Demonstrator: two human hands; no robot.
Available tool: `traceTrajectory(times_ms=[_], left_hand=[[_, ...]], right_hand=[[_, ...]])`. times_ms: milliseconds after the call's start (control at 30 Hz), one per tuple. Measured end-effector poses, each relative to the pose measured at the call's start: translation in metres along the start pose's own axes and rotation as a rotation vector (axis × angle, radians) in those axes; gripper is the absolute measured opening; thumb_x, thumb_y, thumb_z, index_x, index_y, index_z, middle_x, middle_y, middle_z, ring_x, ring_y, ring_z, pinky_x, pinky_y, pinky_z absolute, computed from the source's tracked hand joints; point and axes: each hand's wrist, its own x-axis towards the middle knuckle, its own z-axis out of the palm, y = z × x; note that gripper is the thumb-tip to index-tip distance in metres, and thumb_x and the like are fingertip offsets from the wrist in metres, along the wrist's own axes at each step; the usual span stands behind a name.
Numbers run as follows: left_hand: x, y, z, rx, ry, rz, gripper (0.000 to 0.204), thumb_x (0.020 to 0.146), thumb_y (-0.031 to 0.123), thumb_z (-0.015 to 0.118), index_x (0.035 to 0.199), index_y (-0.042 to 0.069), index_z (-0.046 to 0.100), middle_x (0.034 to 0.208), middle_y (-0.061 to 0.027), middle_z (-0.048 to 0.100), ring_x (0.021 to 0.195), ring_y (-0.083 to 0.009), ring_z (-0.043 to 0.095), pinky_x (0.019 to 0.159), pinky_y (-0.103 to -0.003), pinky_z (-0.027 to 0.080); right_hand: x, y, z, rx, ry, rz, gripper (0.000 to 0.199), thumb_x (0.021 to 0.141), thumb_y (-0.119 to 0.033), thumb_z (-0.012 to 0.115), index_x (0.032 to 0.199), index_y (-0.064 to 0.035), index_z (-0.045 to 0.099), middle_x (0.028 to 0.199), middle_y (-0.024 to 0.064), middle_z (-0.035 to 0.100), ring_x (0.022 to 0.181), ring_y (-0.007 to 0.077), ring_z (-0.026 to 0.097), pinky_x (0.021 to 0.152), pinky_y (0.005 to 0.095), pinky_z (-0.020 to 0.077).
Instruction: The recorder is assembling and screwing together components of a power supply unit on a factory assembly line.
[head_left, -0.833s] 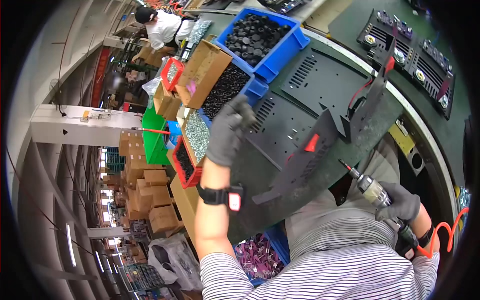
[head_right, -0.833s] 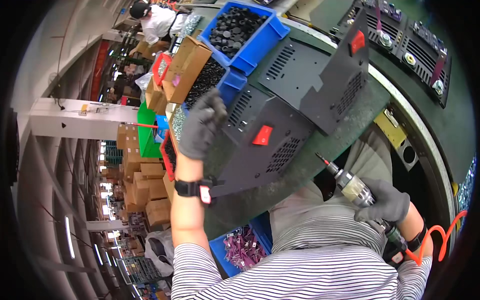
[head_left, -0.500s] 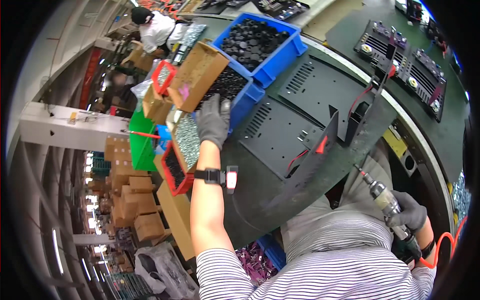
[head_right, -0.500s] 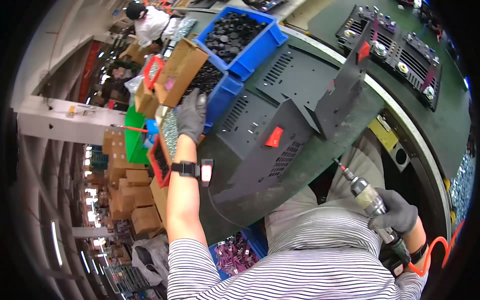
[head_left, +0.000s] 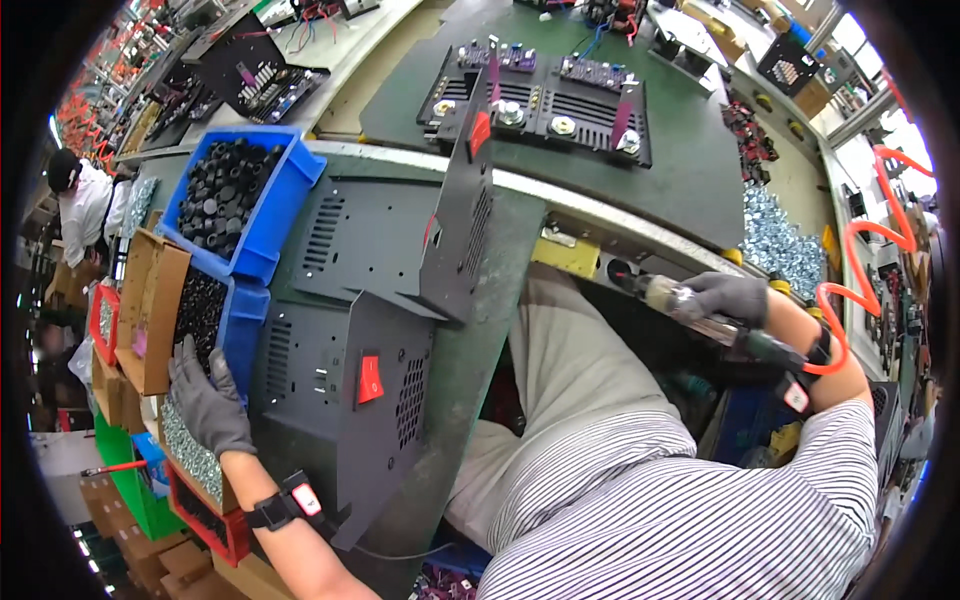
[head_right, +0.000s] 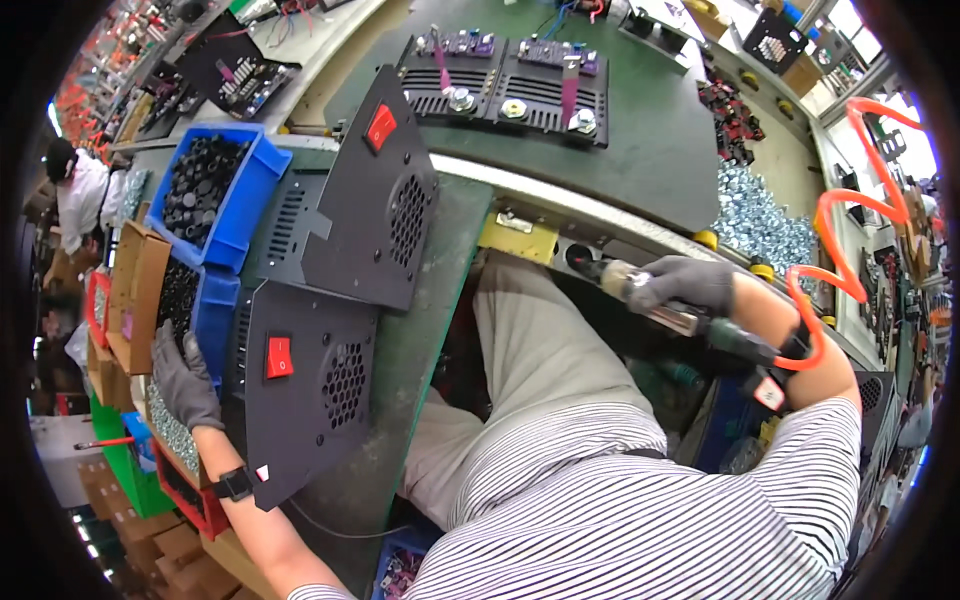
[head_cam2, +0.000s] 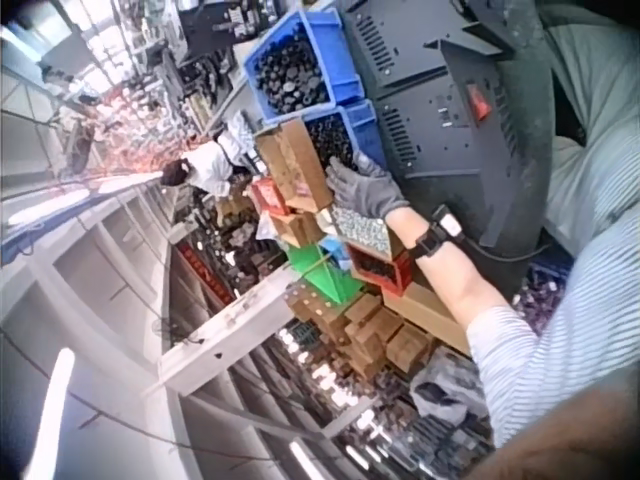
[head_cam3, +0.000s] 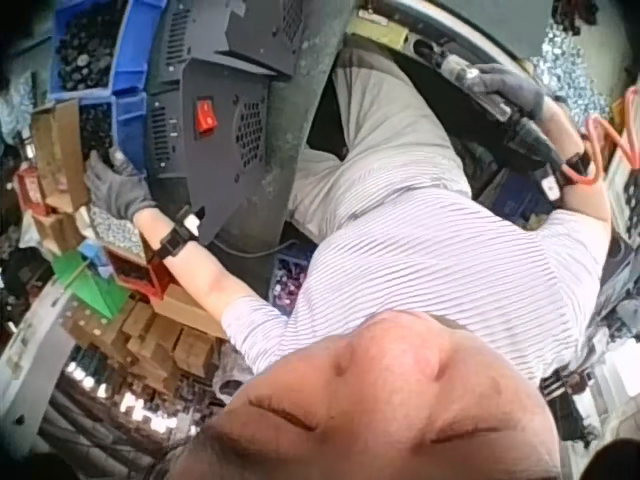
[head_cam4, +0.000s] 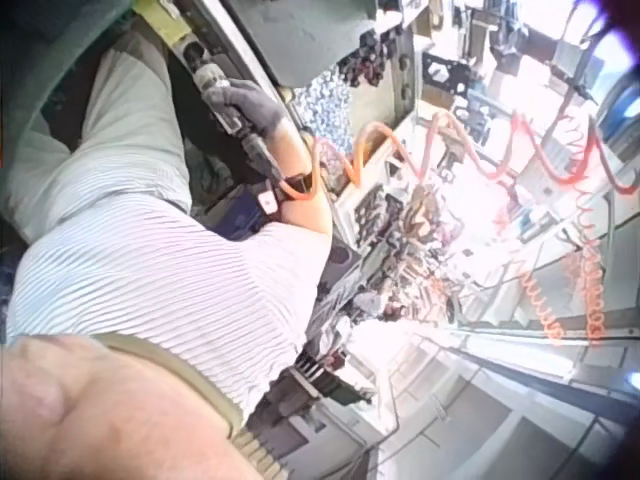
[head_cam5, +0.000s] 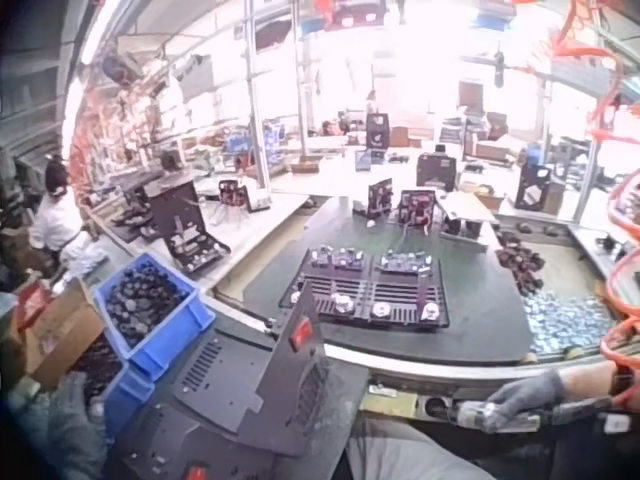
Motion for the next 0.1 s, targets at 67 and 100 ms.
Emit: traceTrajectory(times_ms=[67,100], left_hand=[[0.0,-0.002,0.001,0.0,-0.001,-0.006,0.056,0.091,0.051,0.038,0.129,0.011,0.046,0.129,-0.0163,0.048,0.123,-0.0348,0.04,0.102,-0.043,0.03],[0.002,-0.003,0.003,0.005,0.003,-0.005,0.057,0.09,0.052,0.038,0.13,0.012,0.045,0.129,-0.0164,0.048,0.123,-0.0346,0.039,0.102,-0.043,0.03]], right_hand=[[0.016,0.0,-0.003,0.107,-0.059,-0.008,0.039,0.074,-0.031,0.066,0.098,-0.0014,0.057,0.073,0.0048,0.059,0.059,0.0127,0.058,0.054,0.0252,0.0486],[0.025,-0.002,-0.007,0.109,-0.053,0.049,0.039,0.074,-0.032,0.066,0.097,-0.0021,0.057,0.073,0.0055,0.06,0.059,0.0138,0.058,0.055,0.0256,0.0489]])
